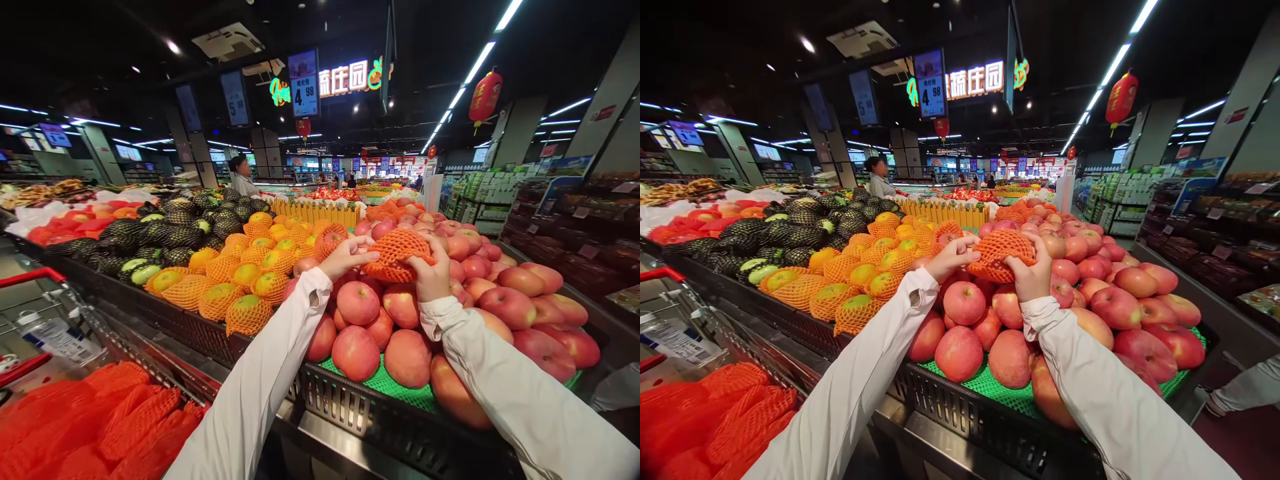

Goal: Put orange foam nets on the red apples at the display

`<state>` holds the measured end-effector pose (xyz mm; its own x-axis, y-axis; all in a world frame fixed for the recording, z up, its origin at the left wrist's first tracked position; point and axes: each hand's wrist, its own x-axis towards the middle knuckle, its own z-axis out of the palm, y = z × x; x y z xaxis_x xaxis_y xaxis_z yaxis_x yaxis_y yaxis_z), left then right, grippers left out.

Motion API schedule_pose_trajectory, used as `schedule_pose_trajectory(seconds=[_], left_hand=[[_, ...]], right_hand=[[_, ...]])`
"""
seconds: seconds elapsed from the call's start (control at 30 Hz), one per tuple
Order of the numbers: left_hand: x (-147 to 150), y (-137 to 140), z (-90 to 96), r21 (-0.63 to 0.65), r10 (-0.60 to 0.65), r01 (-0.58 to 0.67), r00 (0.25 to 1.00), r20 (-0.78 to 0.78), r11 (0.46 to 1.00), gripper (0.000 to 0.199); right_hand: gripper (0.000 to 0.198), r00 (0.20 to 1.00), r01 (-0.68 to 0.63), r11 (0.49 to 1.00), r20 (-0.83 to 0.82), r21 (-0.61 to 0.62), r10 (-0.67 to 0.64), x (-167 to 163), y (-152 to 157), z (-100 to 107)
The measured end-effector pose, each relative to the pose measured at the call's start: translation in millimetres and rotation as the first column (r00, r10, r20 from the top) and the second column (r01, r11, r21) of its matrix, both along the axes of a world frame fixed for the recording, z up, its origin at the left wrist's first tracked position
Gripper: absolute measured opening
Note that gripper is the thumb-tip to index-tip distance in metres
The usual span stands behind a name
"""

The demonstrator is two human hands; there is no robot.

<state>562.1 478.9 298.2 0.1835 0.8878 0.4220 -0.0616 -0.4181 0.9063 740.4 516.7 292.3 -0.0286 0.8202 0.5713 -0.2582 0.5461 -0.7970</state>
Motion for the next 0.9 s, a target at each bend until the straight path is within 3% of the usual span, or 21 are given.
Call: schedule_pose_trajectory(seconds=[0.07, 0.17, 0.4, 0.67, 0.8, 0.9], left_hand=[[-0.8, -0.6, -0.5, 0.010, -0.003, 0.004, 0.999, -0.033, 1.000, 0.055], [-0.6, -1.1, -1.0, 0.078, 0.091, -0.091, 0.996, 0.001, 0.993, 0.051], [2.3, 5.3, -0.3, 0.173, 0.226, -0.291, 0.921, 0.318, 0.941, 0.056], [0.0, 1.9, 0.8, 0.187, 0.198, -0.286, 0.901, 0.387, 0.940, 0.054], [0.0, 1.4, 0.9, 0.163, 0.221, -0.295, 0.906, 0.362, 0.941, 0.055], [1.3, 0.2, 1.5, 0.035, 0.190, -0.206, 0.947, 0.260, 0.978, 0.058]], right_hand=[[0.069, 0.999, -0.007, 0.996, 0.035, 0.091, 0.004, 1.6, -1.3, -0.9], [0.068, 0.993, -0.043, 0.986, 0.113, 0.159, 0.025, 3.6, -2.6, -0.4], [0.077, 0.953, -0.137, 0.989, 0.280, 0.053, 0.117, 0.3, -1.9, -0.5], [0.070, 0.875, -0.279, 0.959, 0.425, 0.049, 0.232, 1.7, -2.0, -1.4], [0.072, 0.910, -0.258, 0.966, 0.335, 0.001, 0.243, -0.3, -2.0, -1.8], [0.067, 0.947, -0.208, 0.977, 0.242, -0.042, 0.212, -1.4, 4.3, -4.7]])
